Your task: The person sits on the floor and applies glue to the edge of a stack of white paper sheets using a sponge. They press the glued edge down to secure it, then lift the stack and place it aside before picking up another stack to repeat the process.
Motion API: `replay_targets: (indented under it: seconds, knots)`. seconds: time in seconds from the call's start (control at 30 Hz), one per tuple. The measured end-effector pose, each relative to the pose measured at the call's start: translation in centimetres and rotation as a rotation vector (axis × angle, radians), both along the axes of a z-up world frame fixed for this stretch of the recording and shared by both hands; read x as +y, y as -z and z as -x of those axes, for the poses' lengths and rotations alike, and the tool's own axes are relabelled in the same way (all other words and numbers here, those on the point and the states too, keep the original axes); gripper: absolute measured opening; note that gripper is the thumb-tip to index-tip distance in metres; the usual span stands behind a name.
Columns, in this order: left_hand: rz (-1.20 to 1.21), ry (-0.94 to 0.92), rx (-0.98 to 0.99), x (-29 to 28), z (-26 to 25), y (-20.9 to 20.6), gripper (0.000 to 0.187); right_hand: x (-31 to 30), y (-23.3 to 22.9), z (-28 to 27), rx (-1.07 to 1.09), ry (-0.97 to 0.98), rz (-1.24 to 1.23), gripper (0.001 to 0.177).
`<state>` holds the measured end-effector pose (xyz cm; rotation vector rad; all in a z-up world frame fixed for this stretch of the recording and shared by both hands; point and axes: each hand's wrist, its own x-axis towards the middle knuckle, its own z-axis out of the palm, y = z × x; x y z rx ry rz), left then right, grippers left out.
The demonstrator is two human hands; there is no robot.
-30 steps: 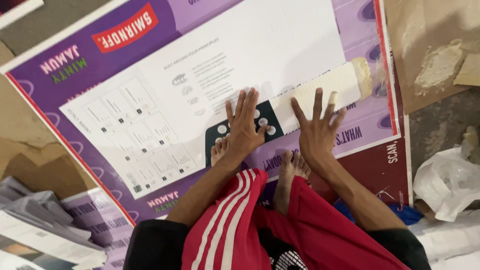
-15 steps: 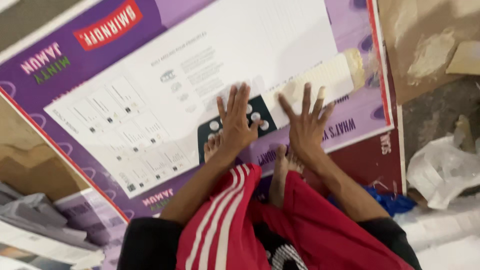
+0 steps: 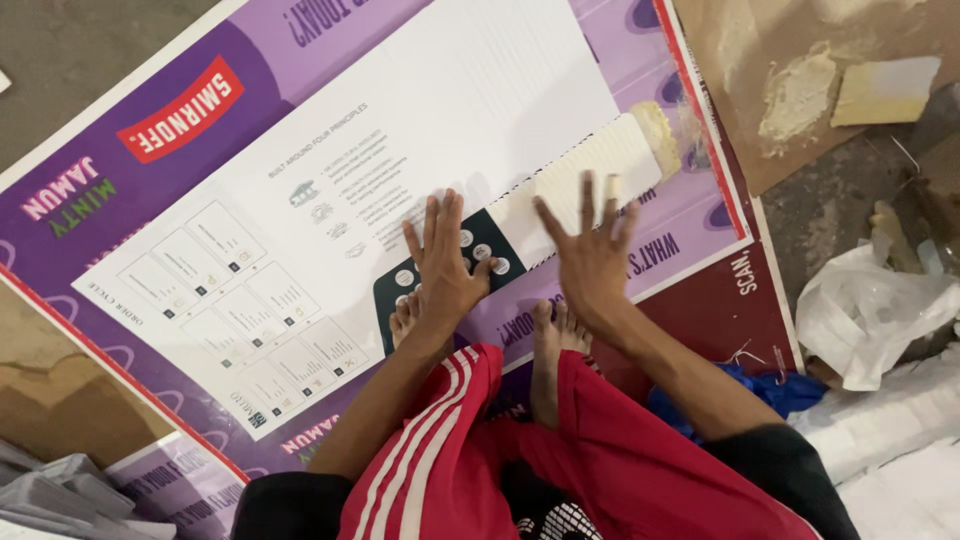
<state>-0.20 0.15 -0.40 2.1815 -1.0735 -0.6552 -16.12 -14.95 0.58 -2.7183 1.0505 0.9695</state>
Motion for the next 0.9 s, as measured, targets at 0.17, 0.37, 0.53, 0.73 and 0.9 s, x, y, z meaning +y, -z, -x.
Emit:
replay_targets:
  seconds: [0.17, 0.37, 0.53, 0.73, 0.9]
  knots:
    - [0.022, -0.012, -0.006, -0.1, 0.0, 0.7, 0.103, -5.2, 2.9, 1.6, 0.15, 0.101, 0.055, 0.106]
    - [-0.006, -0.001, -0.002, -0.2, -0.1, 0.7, 0.104, -11.4, 1.7, 6.9, -0.18, 0.204, 0.141, 0.087]
    - [-0.017, 0.006, -0.004, 0.0, 0.2, 0.6, 0.105, -7.7, 2.3, 3.0, 0.069, -0.078, 0.124, 0.091]
    - [0.004, 0.018, -0.003, -0.3, 0.0, 0.5, 0.104, -14.7, 4.7, 7.3, -0.082, -0.133, 0.47, 0.081]
    - [0.013, 0.025, -0.016, -0.1, 0.1, 0.9, 0.102, -22.8, 1.6, 11.3, -0.187, 0.51, 0.258, 0.081]
